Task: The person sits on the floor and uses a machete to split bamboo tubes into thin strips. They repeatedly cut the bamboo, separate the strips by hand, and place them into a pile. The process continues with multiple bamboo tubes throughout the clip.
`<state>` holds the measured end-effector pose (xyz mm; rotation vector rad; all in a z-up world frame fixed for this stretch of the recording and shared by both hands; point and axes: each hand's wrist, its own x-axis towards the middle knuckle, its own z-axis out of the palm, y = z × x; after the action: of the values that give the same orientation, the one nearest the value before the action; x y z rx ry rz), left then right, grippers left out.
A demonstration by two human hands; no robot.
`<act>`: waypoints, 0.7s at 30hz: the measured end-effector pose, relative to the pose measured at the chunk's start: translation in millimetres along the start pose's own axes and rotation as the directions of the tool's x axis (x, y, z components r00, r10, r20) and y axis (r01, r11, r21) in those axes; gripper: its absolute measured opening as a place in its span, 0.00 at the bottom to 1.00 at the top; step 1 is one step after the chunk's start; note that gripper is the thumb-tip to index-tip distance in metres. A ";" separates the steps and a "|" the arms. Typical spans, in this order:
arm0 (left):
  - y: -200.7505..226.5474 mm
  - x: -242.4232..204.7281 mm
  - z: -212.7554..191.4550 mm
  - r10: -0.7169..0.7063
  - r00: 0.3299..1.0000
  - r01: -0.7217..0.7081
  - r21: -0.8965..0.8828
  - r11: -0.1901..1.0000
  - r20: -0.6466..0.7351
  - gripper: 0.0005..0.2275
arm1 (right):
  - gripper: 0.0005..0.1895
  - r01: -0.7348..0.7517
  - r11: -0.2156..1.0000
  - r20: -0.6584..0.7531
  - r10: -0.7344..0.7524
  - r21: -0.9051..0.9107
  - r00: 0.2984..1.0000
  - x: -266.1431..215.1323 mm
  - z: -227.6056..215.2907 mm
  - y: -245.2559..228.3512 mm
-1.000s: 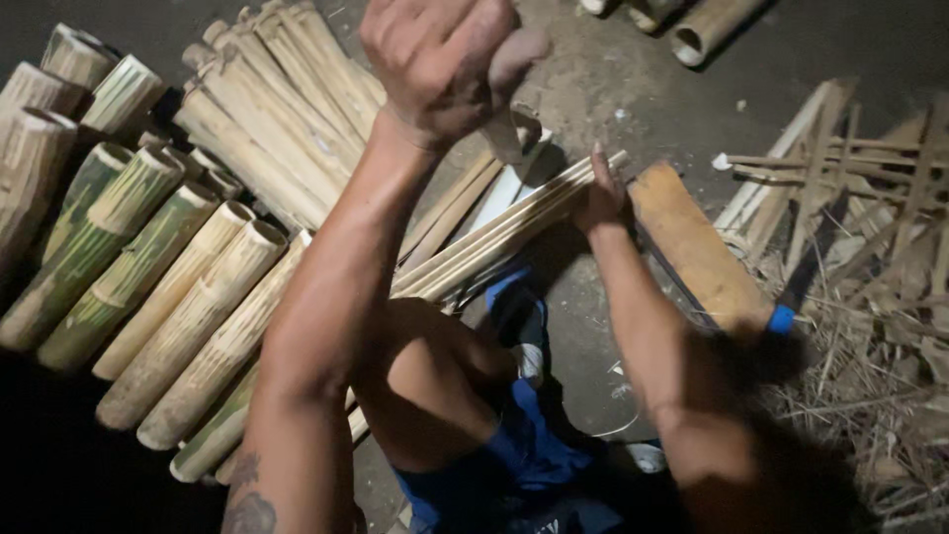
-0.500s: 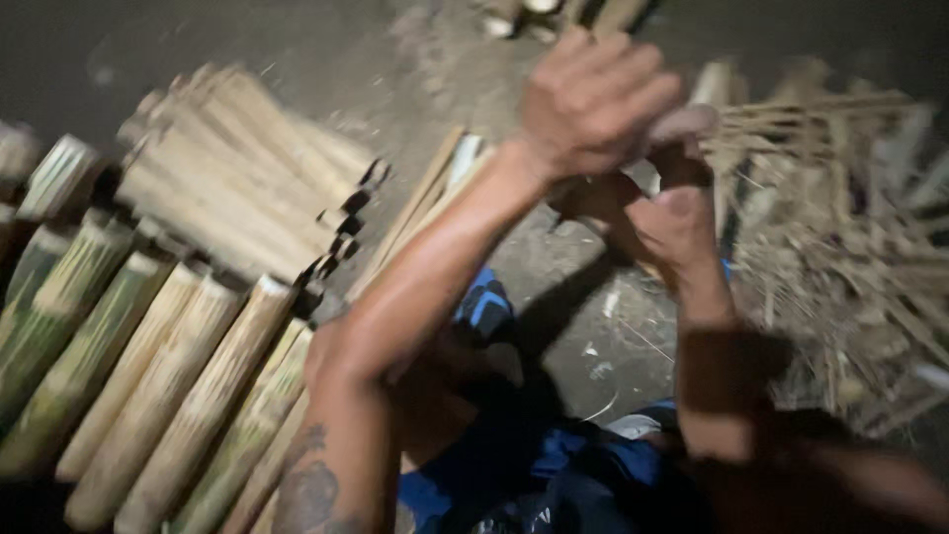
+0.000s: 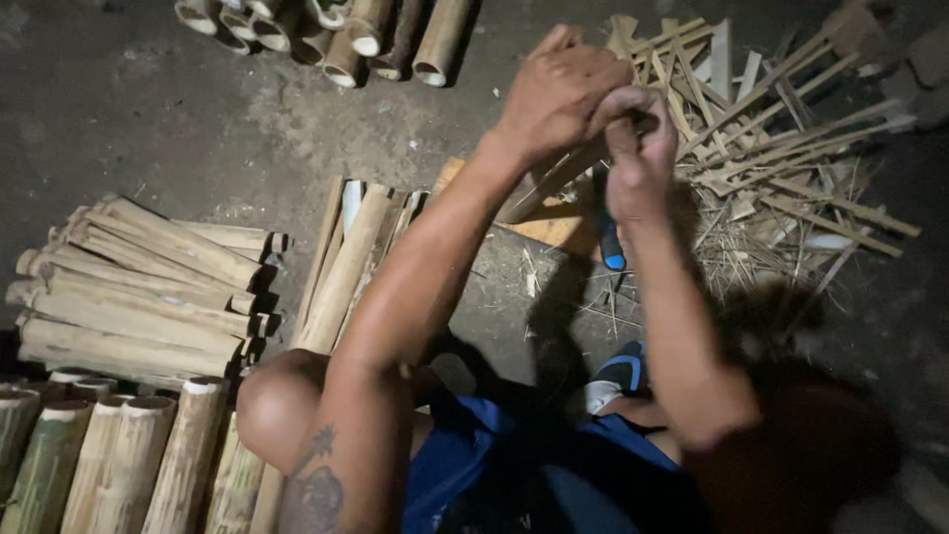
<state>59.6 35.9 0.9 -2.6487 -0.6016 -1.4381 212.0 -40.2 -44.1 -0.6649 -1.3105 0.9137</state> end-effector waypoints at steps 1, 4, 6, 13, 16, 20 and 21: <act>-1.7 1.8 1.2 0.023 0.999 -0.022 0.014 1.000 -0.030 0.13 | 0.16 0.033 0.999 -0.032 -0.035 -0.043 0.999 -0.7 3.1 1.7; -10.7 -2.7 0.8 0.048 0.997 -0.044 0.071 0.996 -0.062 0.11 | 0.18 0.043 0.986 -0.123 -0.063 -0.160 0.990 -11.0 8.7 11.5; -18.3 -8.7 0.2 0.012 1.000 -0.010 0.102 0.995 -0.025 0.12 | 0.22 -0.054 0.974 -0.178 0.013 -0.222 0.984 -17.5 11.6 18.9; -49.3 -10.6 -30.5 0.152 0.974 -0.137 0.101 0.985 -0.166 0.13 | 0.20 0.051 0.940 -0.200 -0.125 -0.337 0.972 -70.9 0.1 10.9; -86.0 -38.1 -83.1 -0.312 0.937 0.340 0.192 0.921 -0.160 0.06 | 0.16 0.093 0.915 -0.413 -0.266 -0.392 0.871 -107.6 -59.1 -4.7; -82.2 -81.1 -72.7 -0.387 0.860 0.430 0.065 0.900 -0.331 0.12 | 0.12 -0.191 0.962 -0.803 -0.046 -0.197 0.594 -111.4 -128.0 22.5; -81.3 -79.4 -67.5 -0.346 0.859 0.393 0.054 0.918 -0.377 0.12 | 0.11 -0.215 0.969 -0.834 0.018 -0.122 0.552 -101.1 -135.2 23.4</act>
<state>-62.5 70.3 -36.5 -2.1613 -1.1613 -1.8495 339.4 -103.7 -137.9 -1.1898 -0.4824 0.4256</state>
